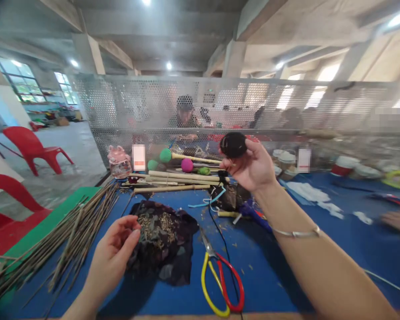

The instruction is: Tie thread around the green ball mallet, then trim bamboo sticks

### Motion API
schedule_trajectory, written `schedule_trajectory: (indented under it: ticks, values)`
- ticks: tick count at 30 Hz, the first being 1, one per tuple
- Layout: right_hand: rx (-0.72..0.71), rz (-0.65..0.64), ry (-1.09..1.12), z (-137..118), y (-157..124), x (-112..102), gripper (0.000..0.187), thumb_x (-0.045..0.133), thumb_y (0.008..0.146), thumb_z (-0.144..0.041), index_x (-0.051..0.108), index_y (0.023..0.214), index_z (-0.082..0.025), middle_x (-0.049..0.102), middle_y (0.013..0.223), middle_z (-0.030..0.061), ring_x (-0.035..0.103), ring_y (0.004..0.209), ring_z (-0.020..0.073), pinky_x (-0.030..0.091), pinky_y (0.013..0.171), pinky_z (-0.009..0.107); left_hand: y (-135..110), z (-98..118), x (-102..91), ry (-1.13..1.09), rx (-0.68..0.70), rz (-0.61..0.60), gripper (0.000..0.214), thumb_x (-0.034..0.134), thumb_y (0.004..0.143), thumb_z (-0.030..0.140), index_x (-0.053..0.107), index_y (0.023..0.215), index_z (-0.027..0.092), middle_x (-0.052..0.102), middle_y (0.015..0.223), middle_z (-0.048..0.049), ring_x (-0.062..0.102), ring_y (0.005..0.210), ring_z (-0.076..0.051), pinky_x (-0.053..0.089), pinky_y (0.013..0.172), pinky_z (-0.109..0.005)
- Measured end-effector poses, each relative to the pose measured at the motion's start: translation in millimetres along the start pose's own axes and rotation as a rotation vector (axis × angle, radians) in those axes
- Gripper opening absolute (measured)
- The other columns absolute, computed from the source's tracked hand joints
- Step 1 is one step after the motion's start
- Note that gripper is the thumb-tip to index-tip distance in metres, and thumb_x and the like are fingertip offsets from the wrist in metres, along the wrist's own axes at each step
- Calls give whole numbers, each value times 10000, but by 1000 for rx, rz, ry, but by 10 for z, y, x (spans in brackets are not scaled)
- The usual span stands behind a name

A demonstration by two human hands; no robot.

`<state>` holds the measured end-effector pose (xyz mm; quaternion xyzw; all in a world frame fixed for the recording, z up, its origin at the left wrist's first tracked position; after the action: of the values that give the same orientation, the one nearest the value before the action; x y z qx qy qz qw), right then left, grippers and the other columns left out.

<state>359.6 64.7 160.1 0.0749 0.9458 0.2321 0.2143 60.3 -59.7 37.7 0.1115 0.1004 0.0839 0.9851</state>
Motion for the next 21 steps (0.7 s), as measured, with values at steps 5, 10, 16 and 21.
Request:
schedule_trajectory:
  ticks: [5, 10, 16, 21]
  values:
    - [99, -549, 194, -557, -1308, 492, 465, 596, 678, -292, 451, 1115, -227, 567, 936, 21, 523, 665, 107, 411, 537, 208, -314, 274, 344, -374, 69, -285, 566, 587, 759, 344, 407, 1284, 234, 534, 1156, -112, 564, 747, -130, 485, 604, -234]
    - [72, -618, 177, -426, -1892, 962, 366, 576, 744, -272, 444, 1079, -205, 546, 857, 0, 508, 680, 102, 419, 565, 200, -545, 139, 315, -464, -55, -358, 565, 702, 654, 297, 508, 1177, 207, 584, 1095, -85, 582, 887, -191, 506, 696, -263]
    - [11, -716, -54, 112, -1505, 679, 493, 674, 648, -273, 521, 1107, -179, 508, 647, -66, 453, 569, 77, 375, 552, 196, -421, -4, -59, -689, -275, -79, 441, 689, 662, 282, 524, 1067, 222, 602, 889, -1, 573, 607, -76, 489, 498, -173]
    - [143, -142, -326, 641, -939, 33, 150, 633, 623, -269, 622, 712, -149, 565, 548, -27, 485, 517, 92, 363, 519, 206, -178, 121, -507, -1040, -248, 160, 223, 555, 757, 347, 568, 885, 165, 606, 709, -9, 531, 524, -56, 415, 391, -104]
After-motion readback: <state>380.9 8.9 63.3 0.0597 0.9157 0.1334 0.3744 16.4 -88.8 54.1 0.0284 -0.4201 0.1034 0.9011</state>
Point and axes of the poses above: each hand's wrist, its own y-axis towards the middle knuckle, its own x-axis out of the palm, z = x × y, the point moved 1 cm from there along y, towards the middle knuckle
